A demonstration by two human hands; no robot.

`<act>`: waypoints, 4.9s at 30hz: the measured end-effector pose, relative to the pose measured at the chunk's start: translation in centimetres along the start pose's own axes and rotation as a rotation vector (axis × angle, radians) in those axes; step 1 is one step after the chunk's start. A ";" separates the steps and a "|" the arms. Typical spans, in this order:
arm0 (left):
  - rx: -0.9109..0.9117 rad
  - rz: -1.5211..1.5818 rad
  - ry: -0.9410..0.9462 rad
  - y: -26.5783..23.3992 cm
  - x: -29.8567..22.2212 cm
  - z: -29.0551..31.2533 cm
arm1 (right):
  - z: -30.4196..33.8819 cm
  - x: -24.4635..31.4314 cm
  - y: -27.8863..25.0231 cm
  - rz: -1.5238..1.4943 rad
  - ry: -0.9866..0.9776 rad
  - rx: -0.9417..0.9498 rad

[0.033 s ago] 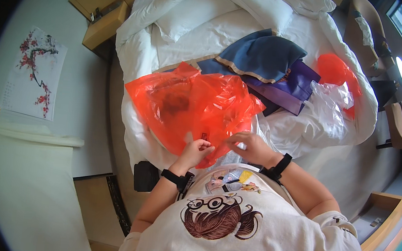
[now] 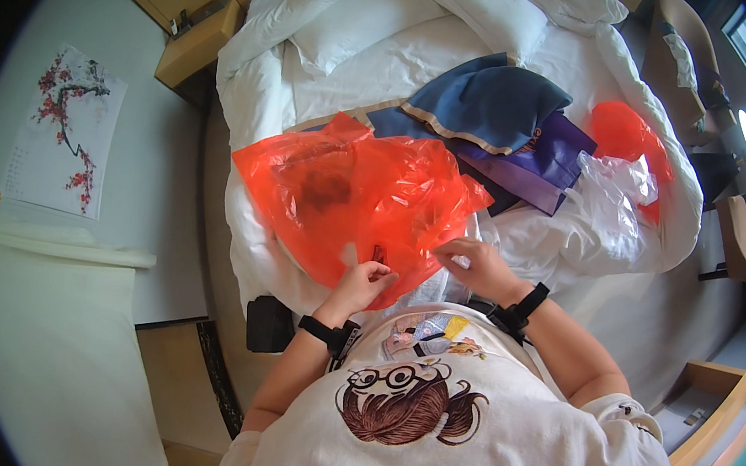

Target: The person folds several orange and white plastic bags on a bed. They smooth and crease each bag, then place the folded items into a small pile. The person handles the bags one at a time and uses both hands to align and fold them.

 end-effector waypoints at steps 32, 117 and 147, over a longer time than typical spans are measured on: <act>-0.695 0.921 0.719 -12.6 -18.1 6.3 | -6.6 -0.2 -18.4 -1.215 0.280 -0.305; -0.650 0.475 0.272 -10.2 -11.6 -0.5 | -2.5 -6.2 -22.8 -1.166 0.380 -0.520; -0.134 -0.391 -0.122 -8.5 -6.6 1.4 | -14.3 8.1 -19.9 0.906 -0.437 -0.120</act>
Point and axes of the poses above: each hand's wrist, its own z-axis away from the middle knuckle, its own y-axis out of the palm, x = y × z, the point moved 9 cm from there along -z, towards the middle knuckle, and after that the axes turned 9 degrees about y, right-handed, at the moved point
